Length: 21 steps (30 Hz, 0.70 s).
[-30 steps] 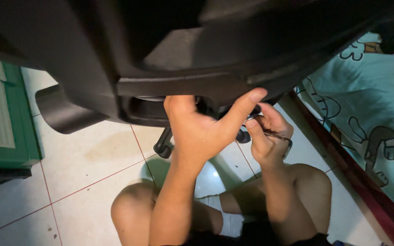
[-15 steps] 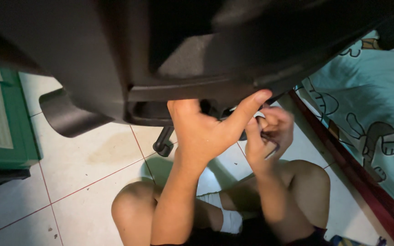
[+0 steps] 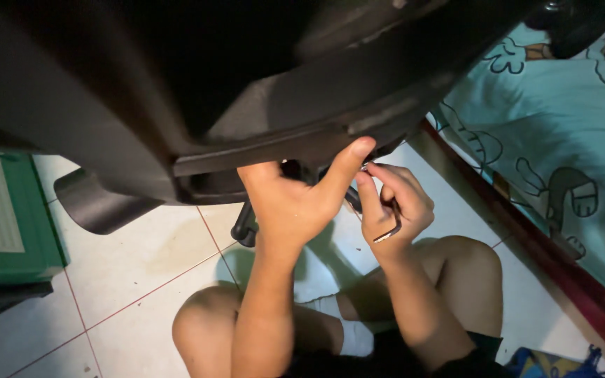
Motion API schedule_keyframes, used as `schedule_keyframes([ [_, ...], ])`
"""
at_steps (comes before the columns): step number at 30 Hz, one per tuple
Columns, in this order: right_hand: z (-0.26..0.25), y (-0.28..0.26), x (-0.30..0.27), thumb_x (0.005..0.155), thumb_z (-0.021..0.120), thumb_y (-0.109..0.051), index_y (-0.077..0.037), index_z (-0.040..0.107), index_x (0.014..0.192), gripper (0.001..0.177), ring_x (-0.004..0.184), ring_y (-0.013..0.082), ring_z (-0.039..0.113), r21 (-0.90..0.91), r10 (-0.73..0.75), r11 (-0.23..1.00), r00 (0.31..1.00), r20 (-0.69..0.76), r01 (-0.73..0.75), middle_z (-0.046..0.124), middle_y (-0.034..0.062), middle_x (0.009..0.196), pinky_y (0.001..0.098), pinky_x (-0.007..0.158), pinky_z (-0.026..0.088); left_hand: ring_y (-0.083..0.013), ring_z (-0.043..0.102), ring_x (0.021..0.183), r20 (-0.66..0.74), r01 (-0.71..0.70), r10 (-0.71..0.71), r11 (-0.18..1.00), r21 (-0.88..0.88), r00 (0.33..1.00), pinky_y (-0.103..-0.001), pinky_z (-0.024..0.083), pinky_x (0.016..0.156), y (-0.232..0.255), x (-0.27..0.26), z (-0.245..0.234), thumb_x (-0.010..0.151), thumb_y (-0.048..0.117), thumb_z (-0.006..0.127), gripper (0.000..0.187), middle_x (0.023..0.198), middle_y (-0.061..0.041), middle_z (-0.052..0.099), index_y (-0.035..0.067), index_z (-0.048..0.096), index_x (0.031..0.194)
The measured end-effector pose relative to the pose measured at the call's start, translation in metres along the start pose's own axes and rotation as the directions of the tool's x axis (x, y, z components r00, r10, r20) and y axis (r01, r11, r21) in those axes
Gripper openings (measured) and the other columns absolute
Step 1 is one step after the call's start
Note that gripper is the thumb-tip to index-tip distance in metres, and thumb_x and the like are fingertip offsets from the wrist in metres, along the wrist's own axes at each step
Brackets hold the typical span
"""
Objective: The person assembles an office chair by attaching the seat to the base using an Allen key. They insert bolts and tighten them while sitting on the floor, working on the underside of the chair.
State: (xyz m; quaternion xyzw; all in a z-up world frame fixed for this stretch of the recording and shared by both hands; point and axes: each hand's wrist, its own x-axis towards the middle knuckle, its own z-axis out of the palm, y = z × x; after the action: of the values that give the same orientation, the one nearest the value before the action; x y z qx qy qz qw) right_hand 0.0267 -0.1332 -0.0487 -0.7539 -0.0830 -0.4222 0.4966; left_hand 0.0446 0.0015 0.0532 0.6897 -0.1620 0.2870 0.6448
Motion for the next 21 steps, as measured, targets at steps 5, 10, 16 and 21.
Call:
schedule_keyframes([
  [5,0.005,0.01,-0.003,0.091,0.08,0.007,0.001,0.071,0.104,0.017,0.062,0.0073,0.045,0.037,0.0,0.999,1.0,-0.022,0.001,0.072,0.0084,0.092,0.0228,0.06,0.038,-0.0112,0.071,0.081,-0.03,0.033,-0.033,0.999,-0.004,0.999,-0.024,0.058,0.078,-0.001,0.001,0.002,0.091,0.014,0.09,0.027,0.093,-0.005,0.075,0.0,0.07,0.102],
  [10,0.002,0.016,-0.001,0.088,0.084,0.003,0.001,0.067,0.107,0.026,0.061,0.0063,0.041,0.136,0.074,0.988,0.997,-0.01,-0.072,0.069,0.0056,0.087,0.0232,0.061,0.035,-0.0105,0.069,0.078,-0.042,0.039,-0.037,0.999,0.037,0.998,-0.023,0.055,0.074,0.0,0.006,0.006,0.091,0.014,0.09,0.025,0.09,-0.004,0.074,0.001,0.07,0.101],
  [16,0.003,0.018,0.0,0.088,0.082,0.006,0.001,0.072,0.108,0.023,0.066,0.0096,0.047,0.052,-0.06,0.997,0.998,-0.014,0.06,0.072,0.0112,0.097,0.0217,0.058,0.039,-0.0109,0.069,0.081,-0.05,0.018,-0.018,1.0,0.01,0.999,-0.023,0.056,0.078,0.0,0.003,0.009,0.093,0.014,0.09,0.025,0.092,-0.004,0.074,0.001,0.07,0.101],
  [21,0.006,0.021,-0.006,0.086,0.081,0.006,0.004,0.071,0.104,0.021,0.061,0.0069,0.044,0.091,0.083,0.993,0.994,-0.066,-0.077,0.07,0.0078,0.089,0.0233,0.059,0.035,-0.0108,0.069,0.08,-0.036,0.007,-0.007,1.0,-0.002,0.999,-0.023,0.057,0.078,-0.001,0.001,0.012,0.092,0.014,0.091,0.025,0.092,-0.004,0.074,0.001,0.07,0.101],
])
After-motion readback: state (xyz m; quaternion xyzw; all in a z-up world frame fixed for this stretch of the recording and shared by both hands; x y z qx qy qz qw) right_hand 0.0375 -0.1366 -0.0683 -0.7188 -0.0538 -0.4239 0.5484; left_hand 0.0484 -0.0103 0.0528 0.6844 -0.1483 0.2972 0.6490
